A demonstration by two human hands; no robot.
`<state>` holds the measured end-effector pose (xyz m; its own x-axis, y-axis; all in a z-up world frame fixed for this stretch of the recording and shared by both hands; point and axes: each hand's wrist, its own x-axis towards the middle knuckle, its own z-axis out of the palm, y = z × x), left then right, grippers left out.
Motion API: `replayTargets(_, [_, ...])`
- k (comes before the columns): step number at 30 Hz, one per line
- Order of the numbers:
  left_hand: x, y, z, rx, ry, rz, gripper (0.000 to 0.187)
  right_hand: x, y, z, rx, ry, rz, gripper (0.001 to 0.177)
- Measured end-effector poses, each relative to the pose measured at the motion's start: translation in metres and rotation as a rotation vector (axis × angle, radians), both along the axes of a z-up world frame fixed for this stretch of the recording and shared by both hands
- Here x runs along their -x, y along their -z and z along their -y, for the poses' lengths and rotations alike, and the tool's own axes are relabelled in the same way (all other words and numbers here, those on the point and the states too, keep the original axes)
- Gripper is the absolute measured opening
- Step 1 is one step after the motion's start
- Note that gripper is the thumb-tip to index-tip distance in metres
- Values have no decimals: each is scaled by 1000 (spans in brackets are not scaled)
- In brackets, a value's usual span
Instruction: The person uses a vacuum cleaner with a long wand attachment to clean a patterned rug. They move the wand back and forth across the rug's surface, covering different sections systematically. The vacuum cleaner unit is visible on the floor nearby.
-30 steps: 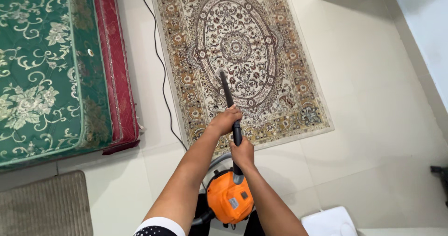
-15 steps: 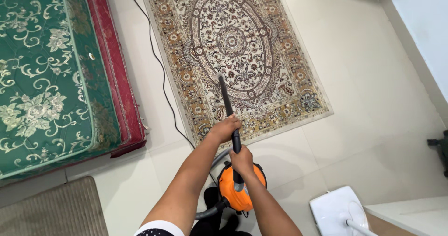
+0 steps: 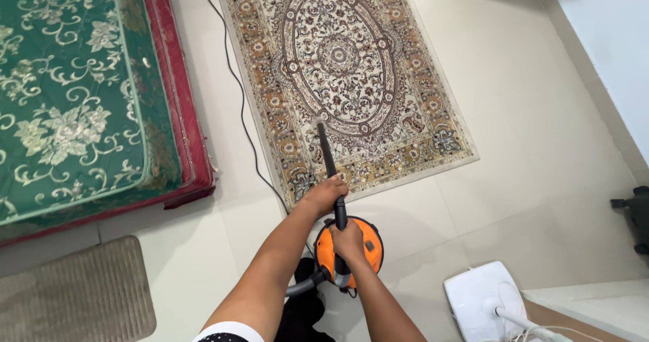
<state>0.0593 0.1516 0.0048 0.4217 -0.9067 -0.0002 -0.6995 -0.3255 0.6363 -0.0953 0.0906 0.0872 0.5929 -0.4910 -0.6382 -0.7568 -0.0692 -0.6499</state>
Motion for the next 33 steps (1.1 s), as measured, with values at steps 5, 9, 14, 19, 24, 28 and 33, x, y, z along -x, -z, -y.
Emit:
replayTargets(5, [27,-17,-13,-71,52,-6,31,31,-4,-12,91,-55,-2,25])
replayTargets(9, [53,-10,-27,11,-9,13,18,51,-5,-23,140,-80,-22,27])
replayTargets(14, [66,-2,-37,0,28,28,22,69,-21,-37,110,-27,-5,26])
replayTargets(19, [64,-7,-41,-29,48,-1,23,70,-35,-43,158,-29,19,26])
replayTargets(24, [57,-30,-40,-112,8,-53,23,62,-49,-40,128,-29,14,27])
replayTargets(28, [45,-37,-39,-37,-14,-3,19,50,-44,-37,182,-51,56,27])
replayTargets(33, [8,-40,-36,28,11,28,23,18,-32,-30,248,-87,99,26])
